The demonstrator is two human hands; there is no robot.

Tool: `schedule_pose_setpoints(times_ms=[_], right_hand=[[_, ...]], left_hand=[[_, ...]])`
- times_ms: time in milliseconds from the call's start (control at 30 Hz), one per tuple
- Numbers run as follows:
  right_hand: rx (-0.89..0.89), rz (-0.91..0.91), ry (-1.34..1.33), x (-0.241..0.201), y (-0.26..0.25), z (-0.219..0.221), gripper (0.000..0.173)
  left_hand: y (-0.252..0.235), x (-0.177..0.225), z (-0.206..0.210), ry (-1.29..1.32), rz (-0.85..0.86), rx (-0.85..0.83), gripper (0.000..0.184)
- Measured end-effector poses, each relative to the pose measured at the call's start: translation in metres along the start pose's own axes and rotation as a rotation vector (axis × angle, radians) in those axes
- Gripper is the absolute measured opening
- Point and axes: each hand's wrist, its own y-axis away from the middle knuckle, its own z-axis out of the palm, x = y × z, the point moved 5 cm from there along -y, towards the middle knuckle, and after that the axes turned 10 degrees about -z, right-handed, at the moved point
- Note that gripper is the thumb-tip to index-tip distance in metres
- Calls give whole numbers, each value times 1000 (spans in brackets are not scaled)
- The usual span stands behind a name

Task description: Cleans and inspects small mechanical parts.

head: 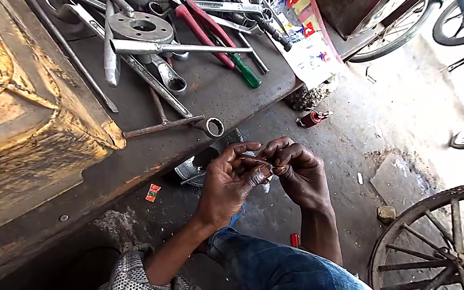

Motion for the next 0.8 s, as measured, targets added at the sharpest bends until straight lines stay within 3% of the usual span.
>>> schedule_pose_setpoints(times_ms=[500,800], right_hand=[[16,-138,342,-17,-5,0,6],[-83,-40,405,-27,-7,1,7]], left_hand=[[-1,-8,0,130,-140,78,43],[2,-7,-2,54,-88,96,45]])
